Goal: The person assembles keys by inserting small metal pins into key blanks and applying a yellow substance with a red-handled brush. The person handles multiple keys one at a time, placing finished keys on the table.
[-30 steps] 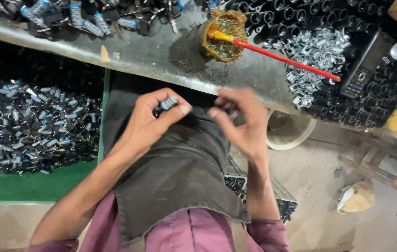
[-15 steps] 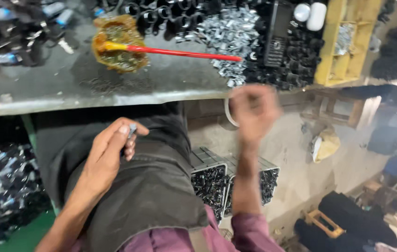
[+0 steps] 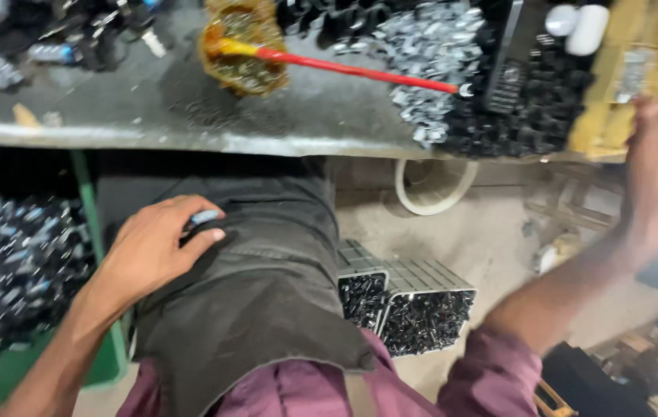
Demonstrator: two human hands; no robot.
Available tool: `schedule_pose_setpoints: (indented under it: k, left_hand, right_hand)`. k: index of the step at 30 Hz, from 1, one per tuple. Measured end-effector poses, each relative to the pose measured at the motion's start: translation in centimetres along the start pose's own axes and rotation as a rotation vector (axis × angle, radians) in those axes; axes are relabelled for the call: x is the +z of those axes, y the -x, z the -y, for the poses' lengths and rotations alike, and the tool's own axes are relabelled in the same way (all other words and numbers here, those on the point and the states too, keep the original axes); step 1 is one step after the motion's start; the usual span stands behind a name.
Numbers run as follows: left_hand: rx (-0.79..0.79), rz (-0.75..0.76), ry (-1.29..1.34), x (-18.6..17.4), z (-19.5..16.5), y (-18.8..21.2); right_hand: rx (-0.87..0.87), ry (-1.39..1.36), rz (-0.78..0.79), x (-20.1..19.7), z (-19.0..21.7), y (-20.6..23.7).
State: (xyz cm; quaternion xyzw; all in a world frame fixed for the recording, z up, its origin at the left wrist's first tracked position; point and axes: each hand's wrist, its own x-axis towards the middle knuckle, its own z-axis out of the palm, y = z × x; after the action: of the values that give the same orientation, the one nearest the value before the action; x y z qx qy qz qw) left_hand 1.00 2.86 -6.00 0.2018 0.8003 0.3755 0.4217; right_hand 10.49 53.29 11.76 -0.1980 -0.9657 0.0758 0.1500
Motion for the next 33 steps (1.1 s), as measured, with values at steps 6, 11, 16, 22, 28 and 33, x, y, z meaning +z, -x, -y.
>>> schedule_pose_setpoints:
  k: [6, 11, 16, 22, 28, 33]
  left_hand:
    - [0.153, 0.141, 0.028, 1.8, 1.7, 1.9]
    - [0.270, 0.089, -0.052, 2.8, 2.1, 3.3]
    - [0.396, 0.042, -0.026, 3.2, 1.6, 5.6]
    - [0.337, 0.168, 0.149, 2.6, 1.5, 6.2]
    - [0.183, 0.196, 0.363, 1.3, 0.4, 2.3]
    - [0.102, -0.218, -0.085, 1.0, -1.5, -2.0]
  right_hand:
    - [-0.158, -0.576, 1.166, 9.0, 12.4, 10.2]
    - [-0.228, -0.630, 1.061, 16.2, 17.5, 17.7]
    - [-0.162, -0.586, 1.021, 14.7, 17.5, 19.7]
    - [-0.101, -0.599, 1.122, 13.6, 18.3, 17.5]
    - [-0.104, -0.647, 0.743, 19.4, 22.2, 13.8]
    - [-0.199, -0.437, 0.439, 25.4, 26.2, 10.6]
